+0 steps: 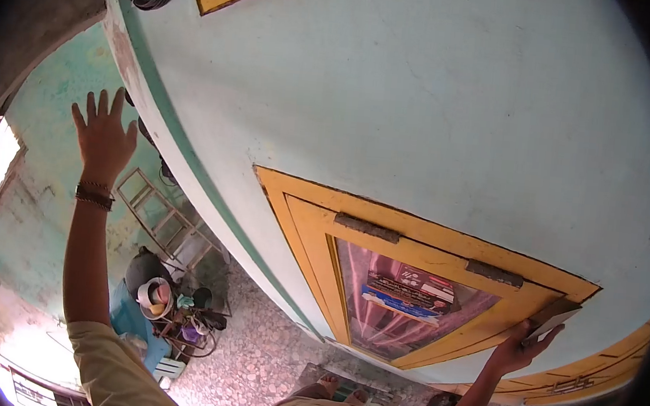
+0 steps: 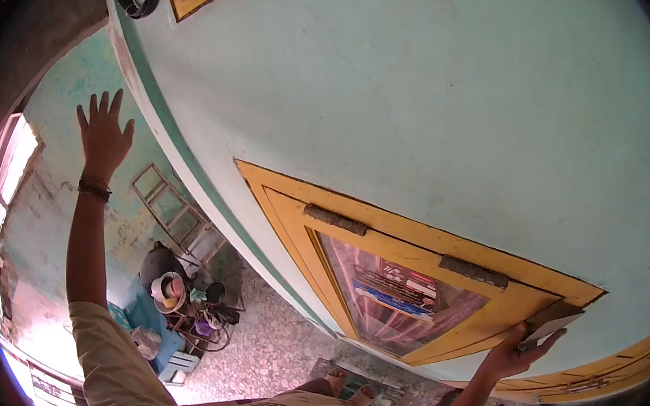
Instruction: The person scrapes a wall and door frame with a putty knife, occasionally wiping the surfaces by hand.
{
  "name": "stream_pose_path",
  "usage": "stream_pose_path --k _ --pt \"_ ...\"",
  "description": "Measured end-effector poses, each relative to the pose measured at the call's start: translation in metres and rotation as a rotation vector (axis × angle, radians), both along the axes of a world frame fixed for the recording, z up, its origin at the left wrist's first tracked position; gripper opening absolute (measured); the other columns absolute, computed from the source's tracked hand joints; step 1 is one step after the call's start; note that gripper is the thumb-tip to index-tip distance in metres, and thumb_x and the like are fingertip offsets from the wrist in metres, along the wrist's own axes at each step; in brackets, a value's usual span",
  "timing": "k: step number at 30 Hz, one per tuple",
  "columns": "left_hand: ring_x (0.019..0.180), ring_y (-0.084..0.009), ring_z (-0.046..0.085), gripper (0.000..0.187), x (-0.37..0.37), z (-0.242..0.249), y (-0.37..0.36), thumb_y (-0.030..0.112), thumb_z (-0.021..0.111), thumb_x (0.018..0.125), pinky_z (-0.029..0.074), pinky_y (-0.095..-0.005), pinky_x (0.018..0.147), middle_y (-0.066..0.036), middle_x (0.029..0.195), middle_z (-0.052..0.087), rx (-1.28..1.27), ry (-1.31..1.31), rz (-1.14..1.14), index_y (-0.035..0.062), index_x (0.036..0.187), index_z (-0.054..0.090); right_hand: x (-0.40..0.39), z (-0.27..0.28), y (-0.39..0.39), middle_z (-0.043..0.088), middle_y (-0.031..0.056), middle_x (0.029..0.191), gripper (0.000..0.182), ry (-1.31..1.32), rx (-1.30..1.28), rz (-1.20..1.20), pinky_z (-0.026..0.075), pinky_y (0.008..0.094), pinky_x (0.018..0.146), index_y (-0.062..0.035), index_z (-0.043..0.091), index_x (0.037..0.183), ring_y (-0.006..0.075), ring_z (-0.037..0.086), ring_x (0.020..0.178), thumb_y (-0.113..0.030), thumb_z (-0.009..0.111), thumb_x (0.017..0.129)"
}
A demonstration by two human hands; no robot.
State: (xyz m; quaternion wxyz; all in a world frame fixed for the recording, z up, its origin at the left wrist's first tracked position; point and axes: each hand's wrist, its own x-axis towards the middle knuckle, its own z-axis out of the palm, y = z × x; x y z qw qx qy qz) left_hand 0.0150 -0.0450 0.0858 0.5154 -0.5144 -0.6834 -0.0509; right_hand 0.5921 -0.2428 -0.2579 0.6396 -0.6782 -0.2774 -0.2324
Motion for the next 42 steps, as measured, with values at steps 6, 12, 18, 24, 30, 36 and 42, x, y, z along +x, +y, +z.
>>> stream_pose_path --k 6,12,18,24,30,36,42 --pt "0.144 -0.0302 0.028 0.062 0.02 0.01 0.016 0.019 0.063 0.087 0.018 -0.055 0.117 -0.015 0.153 0.033 0.197 0.243 -0.391 0.0128 0.145 0.042 -0.003 0.005 -0.001 0.042 0.0216 0.146 0.065 -0.002 -0.04 -0.062 0.051 0.0442 0.097 -0.0118 0.029 0.151 0.0384 0.054 0.123 -0.033 0.058 0.098" --pt "0.145 -0.033 0.025 0.058 0.066 0.055 -0.033 0.024 0.063 0.09 0.02 -0.0512 0.117 -0.014 0.155 0.031 0.855 0.554 -0.96 0.0056 0.142 0.045 -0.001 0.002 -0.003 0.043 0.0217 0.145 0.065 0.004 -0.035 -0.041 0.052 0.044 0.095 -0.0114 0.031 0.151 0.0393 0.055 0.122 -0.034 0.059 0.097" --pt "0.147 -0.0293 0.018 0.065 -0.157 0.019 0.042 0.031 0.058 0.089 0.014 -0.0512 0.119 -0.01 0.16 0.02 -0.485 -0.095 0.534 0.0166 0.149 0.037 -0.005 -0.003 0.001 0.049 0.0192 0.142 0.065 -0.005 -0.028 -0.088 0.054 0.0394 0.088 -0.011 0.033 0.15 0.0342 0.061 0.116 -0.033 0.062 0.095" --pt "0.149 -0.0287 0.012 0.084 -0.077 0.016 0.032 0.04 0.061 0.088 0.011 -0.0528 0.119 -0.01 0.162 0.012 0.339 0.112 0.052 0.0225 0.156 0.015 -0.002 -0.003 -0.002 0.058 0.0196 0.131 0.068 0.054 -0.059 -0.052 0.055 0.0365 0.076 -0.0109 0.03 0.151 0.0295 0.068 0.098 -0.032 0.062 0.095" --pt "0.149 -0.0268 0.009 0.077 -0.191 0.04 0.108 0.037 0.055 0.091 0.011 -0.0533 0.119 -0.008 0.163 0.008 -0.104 -0.189 0.537 0.0245 0.156 0.015 -0.007 0.001 0.003 0.064 0.019 0.12 0.067 0.007 0.049 -0.006 0.053 0.0334 0.072 -0.0091 0.03 0.151 0.0238 0.067 0.089 -0.027 0.063 0.095" --pt "0.148 -0.0271 0.016 0.067 -0.082 0.029 0.057 0.027 0.049 0.094 0.01 -0.0524 0.12 -0.006 0.161 0.016 0.33 0.127 0.082 0.0225 0.155 0.02 -0.006 -0.004 -0.004 0.062 0.0189 0.123 0.068 0.079 -0.017 -0.021 0.053 0.0323 0.074 -0.0081 0.03 0.151 0.0242 0.067 0.093 -0.026 0.064 0.094" --pt "0.141 -0.0333 0.029 0.053 -0.134 0.009 0.093 0.033 0.043 0.099 0.026 -0.0566 0.112 -0.014 0.154 0.032 -0.226 -0.258 0.489 0.0119 0.147 0.037 -0.002 -0.002 -0.001 0.066 0.0154 0.113 0.07 0.007 0.003 -0.057 0.05 0.0308 0.067 -0.008 0.031 0.151 0.0185 0.063 0.08 -0.026 0.066 0.093"
